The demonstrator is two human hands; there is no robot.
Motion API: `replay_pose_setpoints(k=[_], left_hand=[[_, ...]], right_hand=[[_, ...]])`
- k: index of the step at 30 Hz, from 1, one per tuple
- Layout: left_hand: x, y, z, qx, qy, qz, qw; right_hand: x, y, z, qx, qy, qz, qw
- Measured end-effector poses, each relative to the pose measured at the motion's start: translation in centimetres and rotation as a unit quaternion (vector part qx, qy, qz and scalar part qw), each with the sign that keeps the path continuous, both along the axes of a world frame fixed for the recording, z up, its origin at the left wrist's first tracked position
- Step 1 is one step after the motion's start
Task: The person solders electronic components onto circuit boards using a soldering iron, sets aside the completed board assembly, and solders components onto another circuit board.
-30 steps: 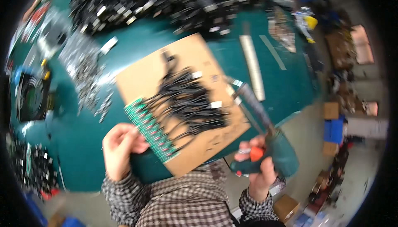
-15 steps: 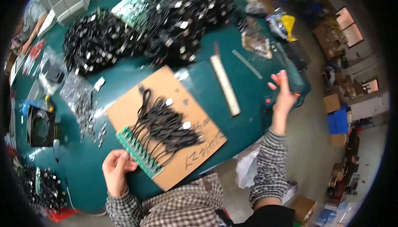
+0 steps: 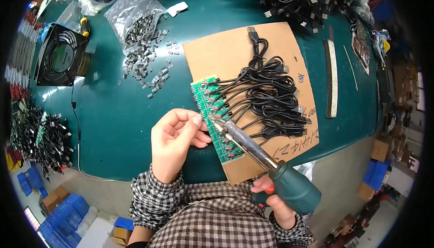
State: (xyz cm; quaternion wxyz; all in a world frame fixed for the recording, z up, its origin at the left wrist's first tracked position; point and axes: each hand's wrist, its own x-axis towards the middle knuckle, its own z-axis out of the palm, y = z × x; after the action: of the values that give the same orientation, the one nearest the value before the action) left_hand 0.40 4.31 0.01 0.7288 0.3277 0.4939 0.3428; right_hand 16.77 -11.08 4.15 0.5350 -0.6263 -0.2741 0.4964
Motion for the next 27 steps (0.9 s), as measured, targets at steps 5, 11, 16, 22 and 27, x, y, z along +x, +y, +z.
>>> replay_pose_setpoints(k=[5, 11, 16, 22, 27], left_hand=[[-0.26, 0.07, 0.13, -0.008, 0.003, -0.003, 1.000], [-0.09, 0.13, 0.14, -0.013, 0.008, -0.009, 1.000], [-0.04, 0.05, 0.05, -0.008, 0.009, -0.005, 1.000], [0.01, 0.04, 0.06, -0.006, 0.013, -0.005, 1.000], [-0.04, 0.03, 0.03, -0.004, 0.012, -0.004, 1.000]], right_hand=[[-0.97, 0.66, 0.44, -0.055, -0.005, 0.016, 0.998], [-0.89, 0.87, 0.00, -0.054, -0.009, 0.013, 0.998], [-0.39, 0.33, 0.10, -0.053, 0.069, 0.021, 0.996], [-0.53, 0.77, 0.46, -0.062, 0.061, 0.025, 0.996], [-0.83, 0.77, 0.79, -0.076, 0.061, 0.012, 0.995]])
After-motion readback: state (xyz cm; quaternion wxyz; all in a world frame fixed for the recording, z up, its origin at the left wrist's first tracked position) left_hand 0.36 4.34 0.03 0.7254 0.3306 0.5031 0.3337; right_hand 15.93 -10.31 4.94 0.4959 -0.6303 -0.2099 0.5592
